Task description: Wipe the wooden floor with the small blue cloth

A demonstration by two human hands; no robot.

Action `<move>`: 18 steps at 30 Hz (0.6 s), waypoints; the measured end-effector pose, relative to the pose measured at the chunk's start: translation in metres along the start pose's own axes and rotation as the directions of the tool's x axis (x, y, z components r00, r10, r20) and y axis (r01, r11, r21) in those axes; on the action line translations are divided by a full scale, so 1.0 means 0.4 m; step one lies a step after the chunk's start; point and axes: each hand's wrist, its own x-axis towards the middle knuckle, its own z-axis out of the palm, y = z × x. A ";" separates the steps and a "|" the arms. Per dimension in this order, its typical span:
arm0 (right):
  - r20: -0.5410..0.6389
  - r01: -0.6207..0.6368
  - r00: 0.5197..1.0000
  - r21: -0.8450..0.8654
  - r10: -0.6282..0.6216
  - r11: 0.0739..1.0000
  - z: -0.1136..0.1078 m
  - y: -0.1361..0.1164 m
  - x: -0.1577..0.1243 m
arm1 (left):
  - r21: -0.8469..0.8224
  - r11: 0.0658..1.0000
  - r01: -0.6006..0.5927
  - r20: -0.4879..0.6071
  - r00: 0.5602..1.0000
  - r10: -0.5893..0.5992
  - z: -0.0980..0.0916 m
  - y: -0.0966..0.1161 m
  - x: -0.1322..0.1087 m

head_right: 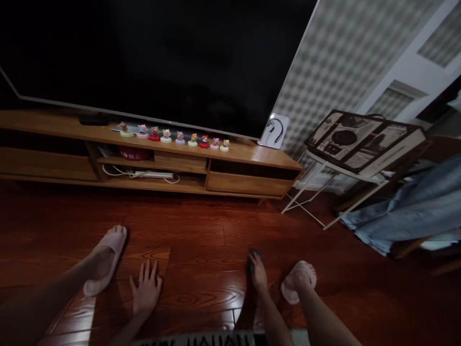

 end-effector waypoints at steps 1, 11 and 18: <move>-0.101 -0.100 0.990 -0.003 0.099 0.995 -0.005 0.035 -0.023 | 0.011 1.000 -0.002 0.002 1.000 0.002 -0.003 0.000 -0.001; -0.236 -0.145 0.960 0.030 0.148 0.989 0.212 -0.253 -0.132 | 0.042 0.999 -0.023 0.024 0.999 0.022 -0.019 -0.003 -0.004; 0.306 0.408 0.849 0.139 -0.431 0.902 0.343 -0.592 -0.290 | 0.070 0.997 -0.025 0.030 0.999 0.023 -0.018 -0.001 -0.004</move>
